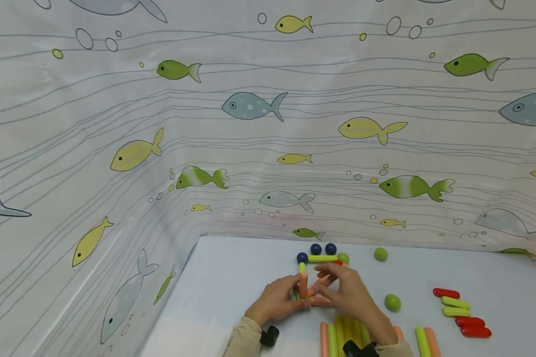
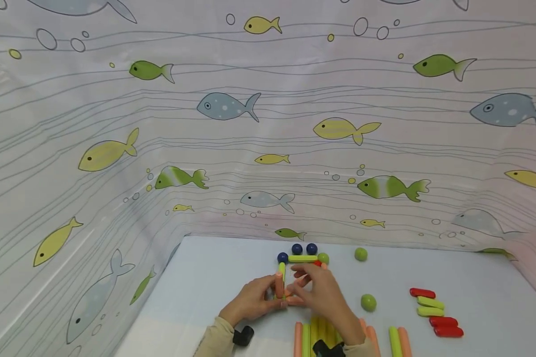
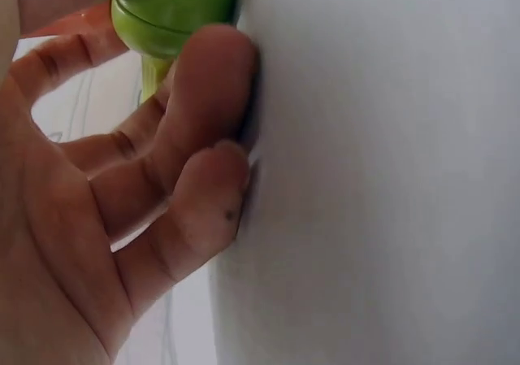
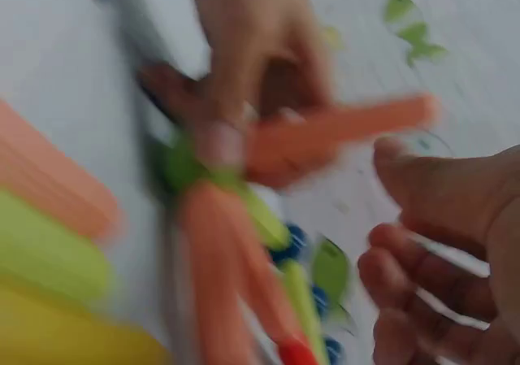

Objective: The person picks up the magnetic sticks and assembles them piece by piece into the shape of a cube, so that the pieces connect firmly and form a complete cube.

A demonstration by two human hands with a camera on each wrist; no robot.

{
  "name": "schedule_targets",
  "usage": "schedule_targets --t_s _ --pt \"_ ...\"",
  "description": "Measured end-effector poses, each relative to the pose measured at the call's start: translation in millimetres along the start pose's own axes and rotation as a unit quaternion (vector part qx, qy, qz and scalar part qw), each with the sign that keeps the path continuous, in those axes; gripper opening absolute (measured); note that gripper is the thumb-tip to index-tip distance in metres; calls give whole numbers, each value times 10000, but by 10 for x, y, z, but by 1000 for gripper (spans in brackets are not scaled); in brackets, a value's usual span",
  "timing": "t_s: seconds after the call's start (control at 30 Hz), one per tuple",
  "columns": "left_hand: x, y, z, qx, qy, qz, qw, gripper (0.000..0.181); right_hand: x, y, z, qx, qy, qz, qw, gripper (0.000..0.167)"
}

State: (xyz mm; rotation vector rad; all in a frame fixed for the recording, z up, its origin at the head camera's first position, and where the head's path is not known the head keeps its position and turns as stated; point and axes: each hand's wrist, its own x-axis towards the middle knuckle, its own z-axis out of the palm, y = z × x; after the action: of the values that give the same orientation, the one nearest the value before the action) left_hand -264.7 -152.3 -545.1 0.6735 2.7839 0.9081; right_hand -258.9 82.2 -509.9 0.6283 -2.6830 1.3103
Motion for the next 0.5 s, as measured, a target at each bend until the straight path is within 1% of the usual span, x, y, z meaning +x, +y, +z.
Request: schedule_targets --t_s 0.07,0.1,0.17,0.23,0.3,0.33,0.37,0.43,0.5 --pt "9 28 -3 155 -58 -131 9998 30 -25 63 -249 -483 24 484 9977 40" --pt "10 38 -6 231 -81 -196 9995 31 -44 108 -382 -740 -1 743 9945 41" --pt "4 53 -20 379 -112 -280 9988 33 -93 228 -642 -1253 -202 1271 9837 48" --pt "-6 64 -41 526 -91 -282 9982 37 -156 378 -879 -1659 -568 1813 9677 60" --pt "-18 74 -76 609 14 -201 9979 40 -230 547 -1048 -1741 -954 2300 9527 68" --pt "-23 77 -94 616 76 -160 9979 41 -267 630 -1107 -1713 -1150 2477 9466 70" --pt "-29 81 -112 610 145 -96 9980 41 -301 708 -1150 -1644 -1305 2604 9424 70" --pt "-35 97 -146 472 295 97 9984 37 -355 838 -1188 -1427 -1530 2815 9365 65" --pt "-28 109 -150 330 420 286 9982 30 -388 933 -1189 -1256 -1646 2817 9369 55"
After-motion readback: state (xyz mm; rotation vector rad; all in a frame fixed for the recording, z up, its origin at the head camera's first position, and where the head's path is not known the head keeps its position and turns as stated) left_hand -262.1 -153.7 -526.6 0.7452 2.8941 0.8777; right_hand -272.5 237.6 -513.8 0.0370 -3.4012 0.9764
